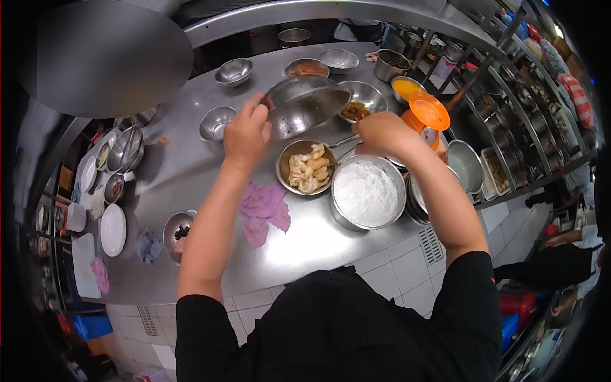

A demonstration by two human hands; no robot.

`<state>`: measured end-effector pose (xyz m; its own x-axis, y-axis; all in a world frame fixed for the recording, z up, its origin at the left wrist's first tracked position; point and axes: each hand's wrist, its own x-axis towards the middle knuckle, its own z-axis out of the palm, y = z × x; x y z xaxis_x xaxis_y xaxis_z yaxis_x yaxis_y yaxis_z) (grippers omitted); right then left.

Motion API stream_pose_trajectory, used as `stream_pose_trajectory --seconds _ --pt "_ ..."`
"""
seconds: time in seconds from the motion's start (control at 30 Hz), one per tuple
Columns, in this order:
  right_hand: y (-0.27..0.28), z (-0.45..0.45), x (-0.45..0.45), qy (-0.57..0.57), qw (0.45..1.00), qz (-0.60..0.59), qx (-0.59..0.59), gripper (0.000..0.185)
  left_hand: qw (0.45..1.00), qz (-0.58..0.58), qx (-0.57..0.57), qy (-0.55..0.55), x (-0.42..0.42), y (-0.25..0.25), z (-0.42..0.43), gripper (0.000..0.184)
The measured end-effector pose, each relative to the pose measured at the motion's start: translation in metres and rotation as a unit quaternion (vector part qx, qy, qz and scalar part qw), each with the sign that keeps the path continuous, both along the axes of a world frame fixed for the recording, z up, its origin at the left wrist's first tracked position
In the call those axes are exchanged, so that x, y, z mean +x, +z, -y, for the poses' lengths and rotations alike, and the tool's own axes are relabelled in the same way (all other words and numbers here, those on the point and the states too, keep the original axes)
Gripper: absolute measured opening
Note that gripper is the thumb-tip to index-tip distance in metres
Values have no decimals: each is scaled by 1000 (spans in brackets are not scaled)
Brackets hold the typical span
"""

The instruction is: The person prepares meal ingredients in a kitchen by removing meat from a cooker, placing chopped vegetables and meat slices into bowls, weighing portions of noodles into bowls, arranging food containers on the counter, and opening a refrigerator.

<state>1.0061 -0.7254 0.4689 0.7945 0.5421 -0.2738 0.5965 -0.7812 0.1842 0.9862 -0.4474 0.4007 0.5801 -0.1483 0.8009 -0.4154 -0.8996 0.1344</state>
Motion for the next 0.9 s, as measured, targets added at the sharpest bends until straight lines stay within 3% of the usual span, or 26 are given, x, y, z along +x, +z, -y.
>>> stream_pose_trajectory --seconds 0.1,0.17,0.23,0.3,0.33,0.37,0.43,0.47,0.53,0.57,0.63,0.7,0.77,0.8,0.83,0.9 --pt "25 35 -4 -38 997 7 69 40 998 9 -54 28 22 7 2 16" --pt "31 65 2 -72 977 51 194 46 994 8 -104 32 43 5 12 13" --pt "40 83 6 -116 961 77 239 47 977 -59 -182 94 76 -2 23 16" --pt "38 100 23 -154 941 103 284 48 960 -93 -261 44 109 -18 44 25" --pt "23 107 40 -180 927 126 305 49 853 -272 -444 38 108 2 71 26" --pt "9 113 57 -205 911 147 326 50 872 -257 -417 11 150 -37 73 28" --pt "-21 119 88 -216 907 152 329 51 813 -379 -442 25 164 -32 110 33" --pt "-43 125 106 -225 911 141 317 51 773 -378 -508 -41 191 -69 122 35" --pt "-76 130 134 -231 915 128 304 51 758 -396 -517 -36 205 -94 146 39" --pt "-89 129 142 -238 922 120 282 52 732 -433 -525 -29 200 -97 154 41" --pt "-109 135 154 -241 930 100 257 52 626 -542 -552 -92 203 -115 150 36" --pt "-126 136 169 -249 939 75 228 54 663 -533 -515 -104 186 -116 132 38" --pt "-120 130 172 -238 951 63 189 58 777 -502 -374 -60 168 -127 90 37" --pt "-118 126 169 -217 957 85 172 60 862 -418 -287 -8 152 -138 63 36" --pt "-108 116 159 -208 961 70 170 60 906 -338 -255 12 126 -137 42 37" --pt "-82 85 137 -115 958 104 240 66 903 -373 -186 109 79 -146 5 39"
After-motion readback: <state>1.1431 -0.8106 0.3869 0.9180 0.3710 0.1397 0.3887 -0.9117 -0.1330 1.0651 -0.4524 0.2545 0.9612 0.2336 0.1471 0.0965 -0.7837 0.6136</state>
